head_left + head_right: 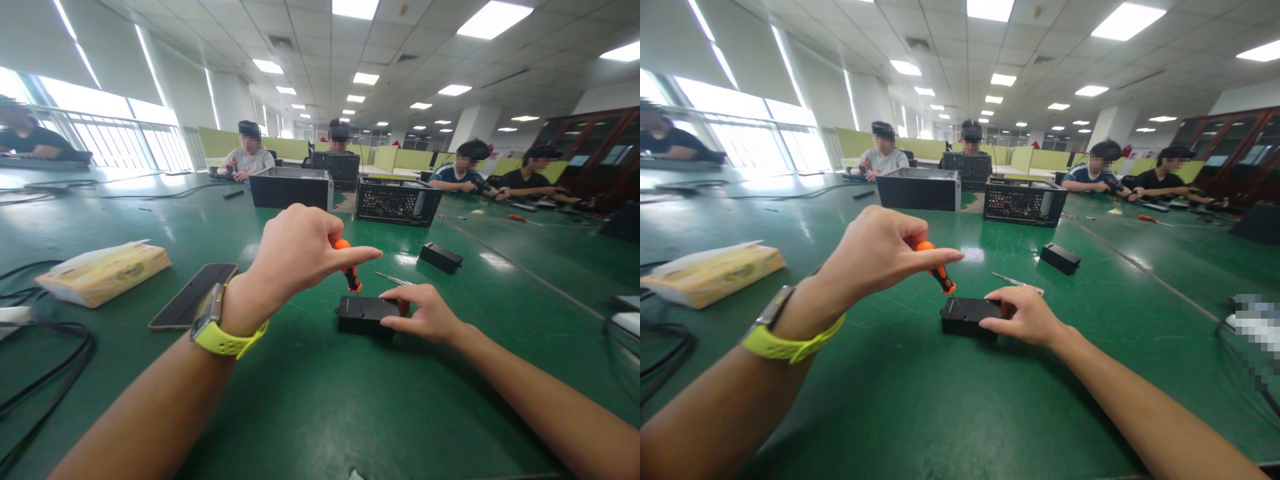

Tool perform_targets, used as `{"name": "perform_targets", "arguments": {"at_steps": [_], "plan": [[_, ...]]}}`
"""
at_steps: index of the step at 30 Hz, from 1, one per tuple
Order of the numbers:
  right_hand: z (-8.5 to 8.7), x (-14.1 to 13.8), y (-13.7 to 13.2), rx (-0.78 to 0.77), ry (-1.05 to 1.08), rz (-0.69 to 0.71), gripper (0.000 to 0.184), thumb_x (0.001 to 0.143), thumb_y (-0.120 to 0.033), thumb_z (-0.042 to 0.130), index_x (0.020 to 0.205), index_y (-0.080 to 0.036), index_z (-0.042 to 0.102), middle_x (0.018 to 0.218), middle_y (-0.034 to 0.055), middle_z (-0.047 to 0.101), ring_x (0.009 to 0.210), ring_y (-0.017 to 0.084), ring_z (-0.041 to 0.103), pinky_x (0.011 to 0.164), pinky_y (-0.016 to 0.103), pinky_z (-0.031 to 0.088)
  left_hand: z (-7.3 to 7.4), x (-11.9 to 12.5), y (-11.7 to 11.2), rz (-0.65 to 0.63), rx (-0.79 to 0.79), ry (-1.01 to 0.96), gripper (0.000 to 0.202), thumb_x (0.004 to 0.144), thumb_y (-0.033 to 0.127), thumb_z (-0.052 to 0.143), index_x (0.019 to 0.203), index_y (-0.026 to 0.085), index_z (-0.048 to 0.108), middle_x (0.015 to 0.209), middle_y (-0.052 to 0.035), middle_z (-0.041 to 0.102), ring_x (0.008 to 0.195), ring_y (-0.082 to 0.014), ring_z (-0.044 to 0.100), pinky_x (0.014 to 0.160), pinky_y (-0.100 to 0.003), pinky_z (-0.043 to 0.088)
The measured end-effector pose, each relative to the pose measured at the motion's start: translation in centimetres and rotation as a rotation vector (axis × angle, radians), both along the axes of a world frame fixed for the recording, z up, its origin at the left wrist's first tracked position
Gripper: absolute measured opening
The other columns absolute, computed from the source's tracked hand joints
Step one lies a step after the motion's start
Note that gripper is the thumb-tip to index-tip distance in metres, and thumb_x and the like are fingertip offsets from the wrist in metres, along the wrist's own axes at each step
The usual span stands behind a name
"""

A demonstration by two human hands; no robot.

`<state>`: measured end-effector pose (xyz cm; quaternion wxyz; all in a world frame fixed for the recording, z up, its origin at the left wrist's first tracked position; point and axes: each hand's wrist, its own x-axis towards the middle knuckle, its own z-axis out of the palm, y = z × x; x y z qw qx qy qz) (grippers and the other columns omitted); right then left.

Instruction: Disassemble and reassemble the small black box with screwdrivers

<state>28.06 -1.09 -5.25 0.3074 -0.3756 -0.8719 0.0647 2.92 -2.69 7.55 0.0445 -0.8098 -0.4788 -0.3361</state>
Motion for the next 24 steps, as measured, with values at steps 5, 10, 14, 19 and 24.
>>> {"name": "perform_targets", "arguments": {"at_steps": [5, 10, 14, 19, 24], "plan": [[0.1, 0.1, 0.0, -0.013, 0.004, 0.007, 0.039, 0.077, -0.047, 0.069, 0.096, -0.013, 0.071, 0.068, 0.0038, 0.068, 0.054, 0.014, 0.057, 0.056, 0.026, 0.045, 0.3, -0.1, 0.0, -0.06, -0.038, 0.005, 0.049, 0.072, 0.058, 0.065, 0.05, 0.015, 0.055, 0.044, 0.0033, 0.04, 0.044, -0.0076, 0.031, 0.045, -0.024, 0.02], [0.1, 0.3, -0.1, -0.017, 0.013, 0.002, 0.04, 0.077, -0.047, 0.069, 0.096, -0.012, 0.071, 0.066, 0.0034, 0.067, 0.054, 0.014, 0.057, 0.056, 0.026, 0.045, 1.2, -1.2, -0.1, -0.321, -0.134, 0.061, 0.025, 0.075, 0.04, 0.067, 0.084, 0.017, 0.072, 0.073, -0.0017, 0.066, 0.06, -0.0107, 0.053, 0.053, -0.022, 0.036], [0.0, 0.4, -0.1, -0.027, 0.004, 0.001, 0.04, 0.077, -0.047, 0.069, 0.096, -0.013, 0.071, 0.068, 0.0039, 0.068, 0.055, 0.014, 0.058, 0.056, 0.026, 0.045, 1.8, -1.7, -0.4, -0.466, -0.167, 0.072, 0.026, 0.078, 0.029, 0.065, 0.102, 0.019, 0.071, 0.094, -0.0036, 0.07, 0.076, -0.0132, 0.06, 0.063, -0.022, 0.043], [-0.1, 0.5, 0.0, -0.027, -0.005, 0.0, 0.04, 0.077, -0.047, 0.069, 0.097, -0.013, 0.071, 0.069, 0.0042, 0.069, 0.055, 0.014, 0.058, 0.057, 0.026, 0.045, 1.9, -1.9, -0.3, -0.447, -0.182, 0.066, 0.02, 0.075, 0.031, 0.069, 0.09, 0.018, 0.073, 0.084, -0.0014, 0.07, 0.072, -0.0124, 0.06, 0.063, -0.022, 0.043], [0.0, 0.5, -0.1, -0.015, -0.002, -0.002, 0.04, 0.077, -0.048, 0.068, 0.096, -0.013, 0.071, 0.067, 0.0036, 0.068, 0.054, 0.014, 0.057, 0.056, 0.026, 0.045, 1.5, -1.7, 0.0, -0.279, -0.159, 0.066, 0.028, 0.07, 0.045, 0.07, 0.076, 0.017, 0.072, 0.064, 0.0009, 0.065, 0.056, -0.0098, 0.053, 0.051, -0.021, 0.034]]}}
